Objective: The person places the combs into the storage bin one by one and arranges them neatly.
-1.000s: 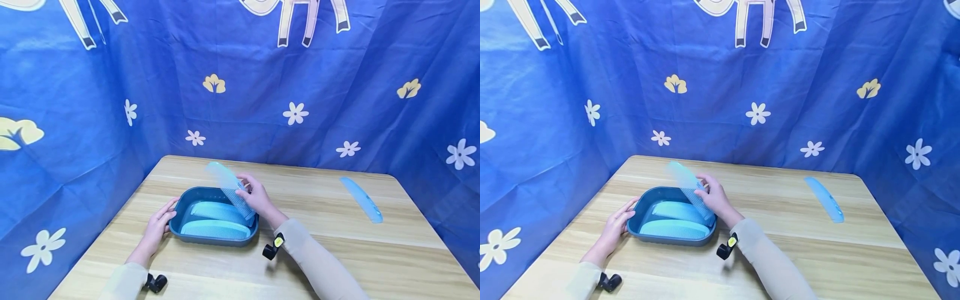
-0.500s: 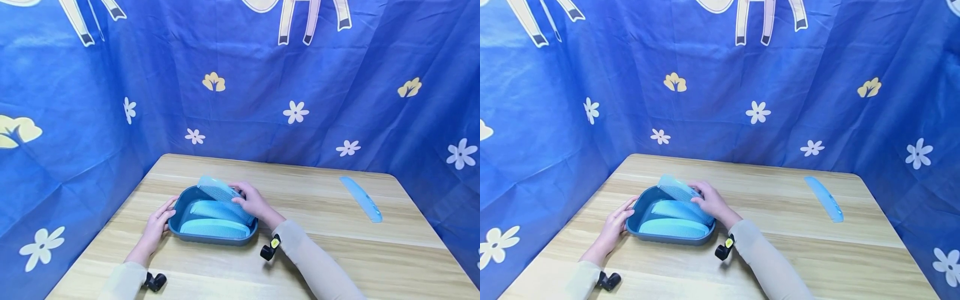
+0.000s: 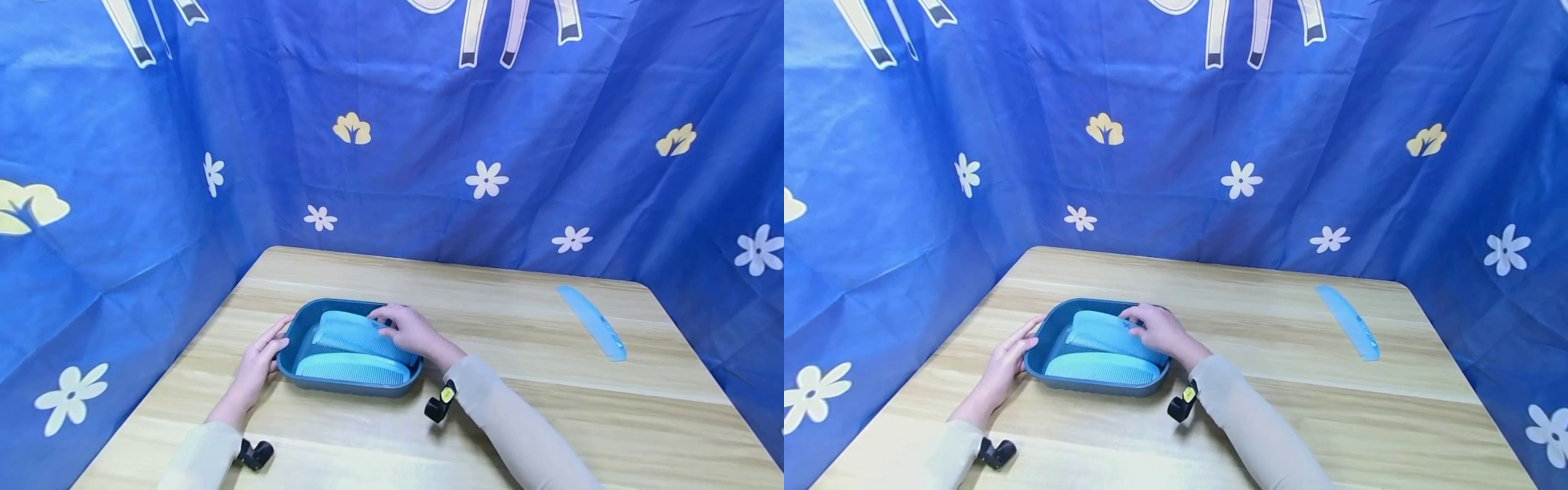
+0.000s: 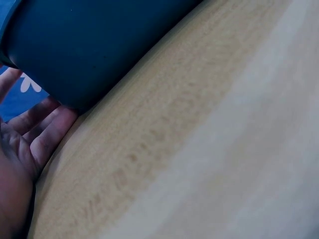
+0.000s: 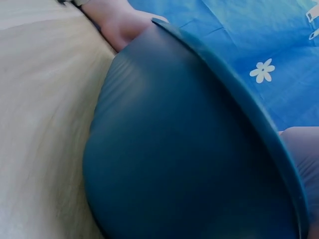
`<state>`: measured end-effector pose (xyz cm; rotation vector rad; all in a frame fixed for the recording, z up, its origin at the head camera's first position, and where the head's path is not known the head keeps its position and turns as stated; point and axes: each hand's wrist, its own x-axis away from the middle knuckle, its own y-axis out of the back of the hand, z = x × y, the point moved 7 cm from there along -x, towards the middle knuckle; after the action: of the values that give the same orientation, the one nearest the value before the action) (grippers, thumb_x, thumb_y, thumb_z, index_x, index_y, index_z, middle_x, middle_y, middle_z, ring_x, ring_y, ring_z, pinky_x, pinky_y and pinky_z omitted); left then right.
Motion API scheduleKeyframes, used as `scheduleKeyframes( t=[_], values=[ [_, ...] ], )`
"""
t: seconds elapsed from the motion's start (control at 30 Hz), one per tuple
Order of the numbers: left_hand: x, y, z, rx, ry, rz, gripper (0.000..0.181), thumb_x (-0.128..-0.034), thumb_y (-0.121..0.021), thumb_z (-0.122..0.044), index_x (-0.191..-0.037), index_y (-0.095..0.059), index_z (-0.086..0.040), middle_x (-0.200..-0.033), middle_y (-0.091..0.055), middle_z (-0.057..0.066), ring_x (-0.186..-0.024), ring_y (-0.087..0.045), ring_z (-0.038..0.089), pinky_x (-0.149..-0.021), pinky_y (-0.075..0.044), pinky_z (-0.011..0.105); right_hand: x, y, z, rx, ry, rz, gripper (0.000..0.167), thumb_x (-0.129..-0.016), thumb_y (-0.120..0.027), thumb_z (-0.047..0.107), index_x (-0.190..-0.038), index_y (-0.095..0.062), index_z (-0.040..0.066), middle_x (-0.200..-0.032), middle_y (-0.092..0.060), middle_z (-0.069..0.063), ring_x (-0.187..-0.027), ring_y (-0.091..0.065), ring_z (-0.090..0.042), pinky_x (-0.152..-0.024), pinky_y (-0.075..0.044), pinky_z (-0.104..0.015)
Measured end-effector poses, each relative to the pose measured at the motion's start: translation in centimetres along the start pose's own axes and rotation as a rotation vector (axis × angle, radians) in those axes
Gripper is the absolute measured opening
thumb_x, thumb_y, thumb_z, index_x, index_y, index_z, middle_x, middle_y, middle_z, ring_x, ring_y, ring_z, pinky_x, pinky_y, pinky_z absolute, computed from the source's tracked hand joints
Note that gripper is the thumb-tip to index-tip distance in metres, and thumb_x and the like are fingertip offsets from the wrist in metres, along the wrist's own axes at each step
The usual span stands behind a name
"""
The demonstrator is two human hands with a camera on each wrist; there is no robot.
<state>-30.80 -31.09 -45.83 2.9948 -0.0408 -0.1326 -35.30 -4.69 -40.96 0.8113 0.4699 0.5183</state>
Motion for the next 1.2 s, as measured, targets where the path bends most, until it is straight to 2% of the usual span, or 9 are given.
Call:
scheduleKeyframes(
  t=[0.13, 0.2, 0.33, 0.53, 0.67, 0.87, 0.93, 1.2],
  values=[
    [-0.2, 0.0, 0.0, 0.005, -0.001, -0.002, 0.046, -0.0987, -0.045, -0.023, -0.143, -0.038, -0.014, -0.135, -0.037, 0.026, -0.098, -0.057, 0.01, -0.071, -0.054, 0.029, -0.1, -0.2, 0.1, 0.157, -0.003, 0.027, 0.033, -0.09, -0.061, 0.01, -0.122, -0.06, 0.021, -0.104, -0.059, 0.005, -0.094, -0.056, -0.009, -0.08, -0.047, -0.027],
    [-0.3, 0.0, 0.0, 0.006, 0.0, -0.006, 0.046, -0.0986, -0.045, -0.023, -0.143, -0.038, -0.014, -0.134, -0.038, 0.025, -0.097, -0.057, 0.01, -0.07, -0.054, 0.029, -0.1, -0.2, 0.1, 0.202, -0.004, 0.03, 0.034, -0.091, -0.06, 0.01, -0.122, -0.06, 0.021, -0.104, -0.059, 0.005, -0.095, -0.056, -0.009, -0.08, -0.047, -0.027],
    [-0.3, 0.1, 0.0, 0.011, 0.001, -0.014, 0.045, -0.0983, -0.045, -0.022, -0.143, -0.039, -0.015, -0.134, -0.038, 0.025, -0.096, -0.058, 0.011, -0.069, -0.054, 0.029, 0.1, -0.1, 0.2, 0.224, 0.016, 0.003, 0.033, -0.091, -0.059, 0.01, -0.123, -0.06, 0.019, -0.104, -0.059, 0.005, -0.093, -0.056, -0.009, -0.078, -0.048, -0.026],
    [-0.3, 0.0, 0.1, 0.011, -0.002, -0.013, 0.045, -0.0988, -0.044, -0.021, -0.143, -0.038, -0.014, -0.134, -0.038, 0.025, -0.096, -0.059, 0.011, -0.07, -0.054, 0.029, 0.4, 0.1, 0.3, 0.188, 0.066, -0.053, 0.032, -0.091, -0.059, 0.009, -0.122, -0.06, 0.016, -0.101, -0.06, 0.005, -0.088, -0.057, -0.008, -0.074, -0.048, -0.024],
    [-0.2, -0.1, 0.0, 0.013, -0.001, -0.014, 0.045, -0.0989, -0.044, -0.021, -0.143, -0.038, -0.014, -0.133, -0.038, 0.026, -0.096, -0.059, 0.011, -0.07, -0.054, 0.029, 0.5, 0.3, 0.3, 0.114, 0.081, -0.094, 0.032, -0.09, -0.059, 0.007, -0.122, -0.061, 0.014, -0.099, -0.061, 0.004, -0.086, -0.056, -0.008, -0.074, -0.047, -0.023],
    [-0.1, -0.3, 0.2, 0.02, 0.012, -0.005, 0.046, -0.0983, -0.045, -0.022, -0.143, -0.038, -0.014, -0.137, -0.036, 0.026, -0.096, -0.059, 0.011, -0.071, -0.054, 0.029, 0.9, 1.5, -0.3, -0.202, 0.093, -0.224, 0.028, -0.089, -0.059, 0.002, -0.117, -0.062, 0.003, -0.093, -0.063, -0.001, -0.083, -0.057, -0.011, -0.071, -0.05, -0.023],
    [-0.1, -0.3, 0.2, 0.019, 0.014, -0.002, 0.046, -0.0984, -0.045, -0.022, -0.143, -0.038, -0.014, -0.137, -0.036, 0.026, -0.095, -0.06, 0.012, -0.07, -0.054, 0.029, 1.1, 1.8, -0.7, -0.265, 0.095, -0.254, 0.028, -0.089, -0.059, 0.001, -0.117, -0.062, 0.002, -0.093, -0.064, -0.003, -0.08, -0.058, -0.011, -0.068, -0.05, -0.023],
    [0.2, -0.1, 0.3, -0.003, 0.01, -0.009, 0.046, -0.0988, -0.044, -0.022, -0.143, -0.037, -0.014, -0.136, -0.036, 0.026, -0.097, -0.057, 0.009, -0.071, -0.053, 0.028, 1.9, 2.5, -1.2, -0.321, 0.099, -0.303, 0.026, -0.09, -0.059, 0.004, -0.116, -0.062, 0.001, -0.094, -0.065, -0.009, -0.079, -0.059, -0.011, -0.067, -0.05, -0.024]
  ],
)
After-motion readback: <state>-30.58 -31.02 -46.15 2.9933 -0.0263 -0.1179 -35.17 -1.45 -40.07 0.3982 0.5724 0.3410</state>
